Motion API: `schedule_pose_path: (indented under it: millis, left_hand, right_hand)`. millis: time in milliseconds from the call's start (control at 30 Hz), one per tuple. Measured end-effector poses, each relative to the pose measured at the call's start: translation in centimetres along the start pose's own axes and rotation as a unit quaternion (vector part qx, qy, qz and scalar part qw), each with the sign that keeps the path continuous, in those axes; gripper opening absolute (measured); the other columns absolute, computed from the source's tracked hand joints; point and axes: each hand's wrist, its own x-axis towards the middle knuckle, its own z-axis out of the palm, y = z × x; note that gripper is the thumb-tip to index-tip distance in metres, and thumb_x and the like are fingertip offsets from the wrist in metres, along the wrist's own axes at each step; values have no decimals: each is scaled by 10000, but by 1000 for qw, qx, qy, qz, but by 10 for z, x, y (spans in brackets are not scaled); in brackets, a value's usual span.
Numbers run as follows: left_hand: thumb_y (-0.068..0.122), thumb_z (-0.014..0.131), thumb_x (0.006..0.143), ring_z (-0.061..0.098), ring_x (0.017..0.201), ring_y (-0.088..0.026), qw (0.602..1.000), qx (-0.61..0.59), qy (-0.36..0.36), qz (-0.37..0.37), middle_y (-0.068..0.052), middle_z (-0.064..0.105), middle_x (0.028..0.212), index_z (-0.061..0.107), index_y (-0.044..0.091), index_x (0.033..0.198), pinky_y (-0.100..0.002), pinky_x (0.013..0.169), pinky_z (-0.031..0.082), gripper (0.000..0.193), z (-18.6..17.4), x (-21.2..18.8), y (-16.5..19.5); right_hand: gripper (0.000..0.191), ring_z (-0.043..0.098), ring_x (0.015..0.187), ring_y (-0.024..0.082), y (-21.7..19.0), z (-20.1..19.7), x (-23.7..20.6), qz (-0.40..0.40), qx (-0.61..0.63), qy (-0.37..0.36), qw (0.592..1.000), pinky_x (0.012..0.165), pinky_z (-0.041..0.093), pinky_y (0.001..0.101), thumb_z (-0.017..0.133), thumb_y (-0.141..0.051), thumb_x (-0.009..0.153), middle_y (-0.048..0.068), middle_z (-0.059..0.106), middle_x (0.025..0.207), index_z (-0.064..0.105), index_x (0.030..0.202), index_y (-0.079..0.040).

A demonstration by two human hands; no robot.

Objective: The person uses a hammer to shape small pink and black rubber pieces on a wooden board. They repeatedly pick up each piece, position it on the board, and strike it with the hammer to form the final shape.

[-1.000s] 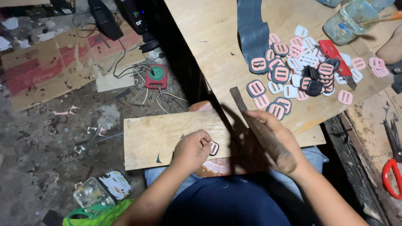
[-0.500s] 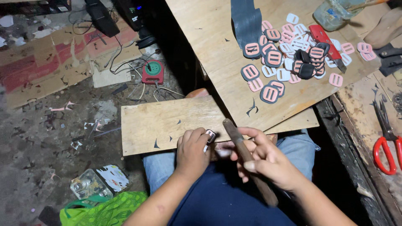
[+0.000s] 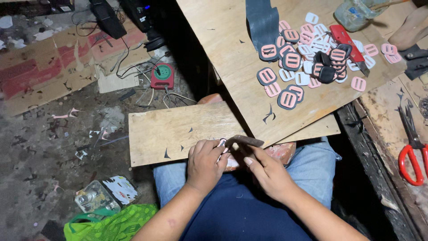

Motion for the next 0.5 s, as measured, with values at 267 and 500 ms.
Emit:
schedule_pose_path:
  millis: [267, 500]
  left_hand:
    - [161, 784, 763, 613, 1039, -274, 1000, -17, -3, -4, -61, 693, 1086, 745, 79, 963, -427, 899, 457, 220, 0, 2, -2]
    - [145, 775, 744, 614, 1032, -266, 1000, -24, 0, 13, -53, 685, 1078, 745, 82, 971, -427, 892, 450, 238, -3, 3, -3]
  right_hand:
    - [456, 659, 668, 229, -25, -2, 15, 152, 28, -14, 988, 658, 553, 369, 545, -256, 975, 167, 698, 772, 589, 1407, -116]
    - [420, 727, 922, 214, -30, 0, 22, 39, 17, -11, 999, 823, 554, 343, 550, -254, 992, 148, 760, 1010, 574, 1352, -38]
